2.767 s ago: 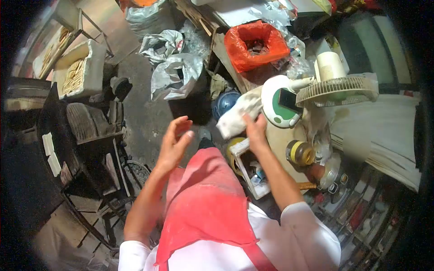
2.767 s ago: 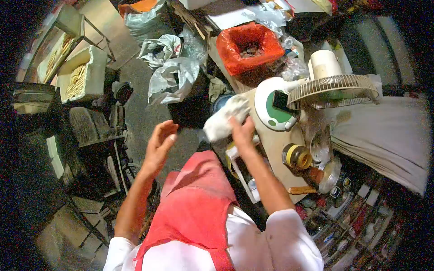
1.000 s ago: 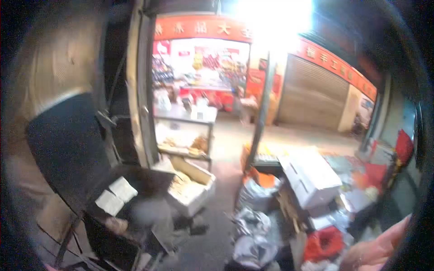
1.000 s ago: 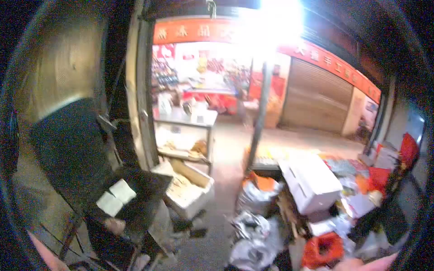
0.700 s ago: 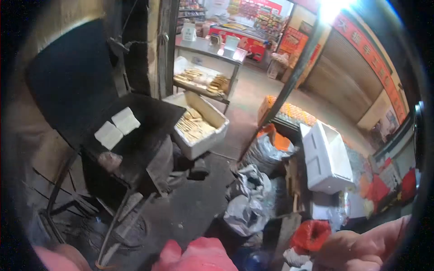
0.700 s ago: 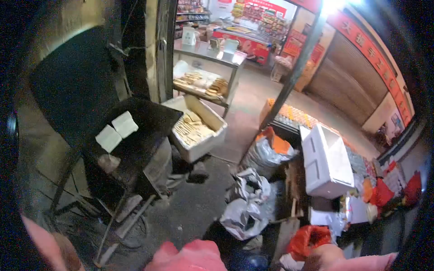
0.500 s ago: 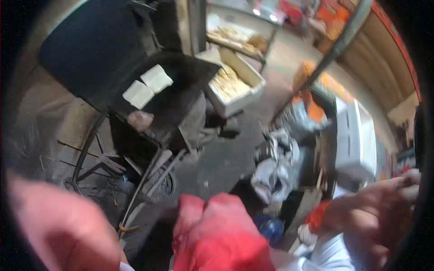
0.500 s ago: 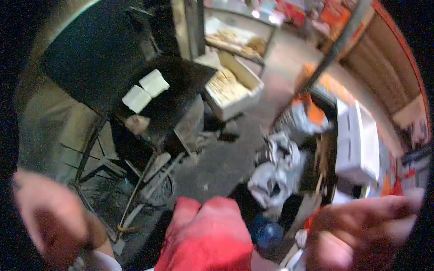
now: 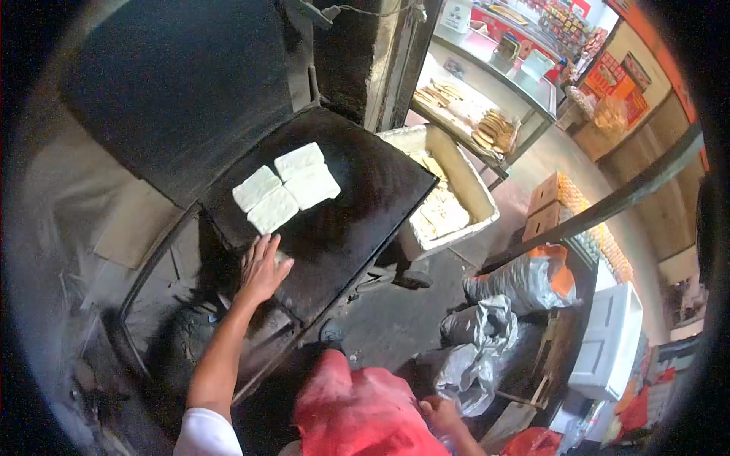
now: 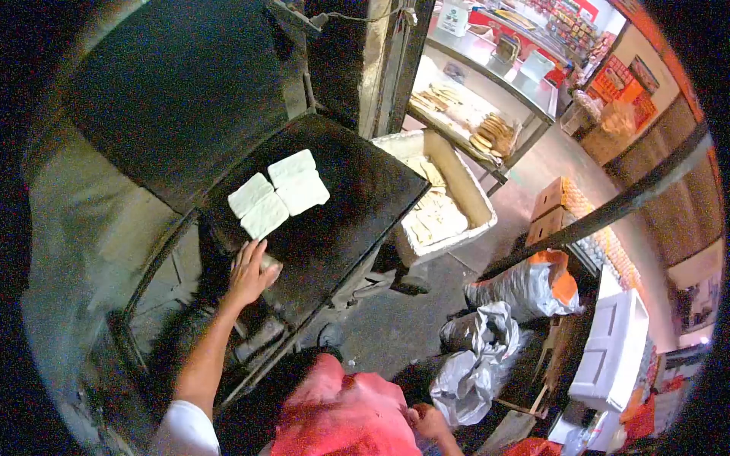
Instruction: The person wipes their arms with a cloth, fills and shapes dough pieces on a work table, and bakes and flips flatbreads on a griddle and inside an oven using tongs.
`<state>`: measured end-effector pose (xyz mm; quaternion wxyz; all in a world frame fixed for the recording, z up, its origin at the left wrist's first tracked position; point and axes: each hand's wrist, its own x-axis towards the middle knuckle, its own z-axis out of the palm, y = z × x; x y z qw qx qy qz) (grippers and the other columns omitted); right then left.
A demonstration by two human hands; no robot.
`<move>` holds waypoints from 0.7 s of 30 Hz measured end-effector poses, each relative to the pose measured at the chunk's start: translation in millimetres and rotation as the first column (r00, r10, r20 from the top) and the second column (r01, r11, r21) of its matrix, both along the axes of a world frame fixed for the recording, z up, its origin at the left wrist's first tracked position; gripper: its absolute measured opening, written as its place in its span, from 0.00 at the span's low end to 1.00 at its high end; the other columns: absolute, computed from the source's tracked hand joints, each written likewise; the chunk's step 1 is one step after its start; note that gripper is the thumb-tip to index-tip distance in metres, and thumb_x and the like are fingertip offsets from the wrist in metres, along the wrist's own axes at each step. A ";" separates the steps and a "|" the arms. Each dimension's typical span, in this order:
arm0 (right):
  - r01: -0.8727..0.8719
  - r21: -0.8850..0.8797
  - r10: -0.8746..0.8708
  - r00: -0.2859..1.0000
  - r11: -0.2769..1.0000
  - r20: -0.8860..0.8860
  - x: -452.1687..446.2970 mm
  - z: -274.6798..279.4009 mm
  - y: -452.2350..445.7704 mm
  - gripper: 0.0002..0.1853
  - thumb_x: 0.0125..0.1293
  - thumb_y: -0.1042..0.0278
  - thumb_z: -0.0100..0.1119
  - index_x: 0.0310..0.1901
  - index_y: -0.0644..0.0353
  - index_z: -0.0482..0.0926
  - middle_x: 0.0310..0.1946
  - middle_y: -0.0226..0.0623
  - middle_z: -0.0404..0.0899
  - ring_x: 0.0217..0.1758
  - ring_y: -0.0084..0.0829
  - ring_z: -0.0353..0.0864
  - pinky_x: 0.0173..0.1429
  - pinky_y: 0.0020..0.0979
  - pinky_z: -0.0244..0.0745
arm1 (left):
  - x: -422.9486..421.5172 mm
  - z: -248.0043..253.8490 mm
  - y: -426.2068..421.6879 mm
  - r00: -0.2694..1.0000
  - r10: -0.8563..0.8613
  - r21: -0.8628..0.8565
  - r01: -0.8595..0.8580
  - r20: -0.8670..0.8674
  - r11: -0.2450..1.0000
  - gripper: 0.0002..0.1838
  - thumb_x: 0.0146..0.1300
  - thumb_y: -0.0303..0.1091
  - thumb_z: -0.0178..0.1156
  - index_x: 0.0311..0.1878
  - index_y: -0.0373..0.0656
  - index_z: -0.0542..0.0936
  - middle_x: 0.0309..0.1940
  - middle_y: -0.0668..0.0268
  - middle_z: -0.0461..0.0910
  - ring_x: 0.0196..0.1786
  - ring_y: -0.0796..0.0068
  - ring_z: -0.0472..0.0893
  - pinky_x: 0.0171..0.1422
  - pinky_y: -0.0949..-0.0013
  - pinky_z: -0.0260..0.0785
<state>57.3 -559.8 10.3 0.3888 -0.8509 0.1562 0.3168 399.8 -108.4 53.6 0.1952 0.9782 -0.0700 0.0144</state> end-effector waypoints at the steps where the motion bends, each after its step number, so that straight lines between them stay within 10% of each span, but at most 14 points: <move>1: 0.000 -0.096 -0.002 1.000 0.995 -0.014 2.8 -1.2 1.4 0.20 0.67 0.50 0.58 0.40 0.63 0.83 0.30 0.48 0.84 0.34 0.40 0.84 0.41 0.38 0.76 | 27.3 -9.4 0.9 0.997 0.039 0.024 -0.037 -0.061 0.999 0.38 0.66 0.56 0.57 0.73 0.45 0.62 0.74 0.56 0.57 0.76 0.47 0.53 0.74 0.38 0.46; 5: 0.169 -0.206 -0.154 0.984 0.964 0.088 45.1 17.2 14.4 0.21 0.66 0.50 0.60 0.45 0.63 0.83 0.33 0.51 0.84 0.37 0.44 0.85 0.43 0.39 0.77 | 99.5 -50.6 1.2 0.996 0.075 0.146 -0.068 -0.041 0.987 0.39 0.64 0.59 0.58 0.72 0.46 0.64 0.74 0.57 0.58 0.76 0.51 0.54 0.75 0.40 0.43; 11: 0.295 -0.180 -0.295 0.955 0.938 0.027 66.0 -8.1 17.1 0.23 0.67 0.50 0.61 0.48 0.66 0.82 0.29 0.37 0.83 0.32 0.24 0.80 0.38 0.30 0.75 | 135.0 -41.1 -13.4 0.975 -0.164 -0.007 0.165 -0.152 0.986 0.32 0.59 0.53 0.65 0.62 0.44 0.74 0.64 0.58 0.70 0.67 0.54 0.65 0.71 0.45 0.51; 13: 0.194 -0.167 -0.199 0.980 0.967 -0.010 61.5 -25.0 14.7 0.23 0.67 0.50 0.61 0.49 0.66 0.82 0.31 0.41 0.85 0.33 0.29 0.83 0.39 0.32 0.76 | 156.9 -41.5 -16.3 0.956 -0.167 -0.029 0.165 -0.241 0.986 0.32 0.59 0.50 0.66 0.63 0.44 0.73 0.66 0.59 0.68 0.68 0.53 0.65 0.71 0.45 0.51; 15: 0.188 -0.191 -0.199 0.979 0.964 -0.041 95.6 1.9 36.2 0.24 0.67 0.49 0.61 0.48 0.66 0.82 0.32 0.43 0.85 0.34 0.33 0.84 0.40 0.34 0.77 | 176.1 -43.1 -22.6 0.961 -0.257 -0.001 0.259 0.099 0.966 0.32 0.61 0.50 0.64 0.64 0.43 0.72 0.67 0.59 0.67 0.71 0.54 0.62 0.73 0.44 0.49; 21: 0.181 -0.197 -0.192 0.981 0.963 -0.036 146.2 23.4 60.4 0.24 0.67 0.48 0.61 0.48 0.65 0.81 0.36 0.49 0.86 0.37 0.40 0.86 0.43 0.37 0.79 | 213.6 -50.3 -17.1 0.959 -0.269 -0.005 0.270 -0.090 0.963 0.37 0.62 0.53 0.62 0.69 0.42 0.67 0.71 0.60 0.63 0.75 0.57 0.58 0.77 0.45 0.45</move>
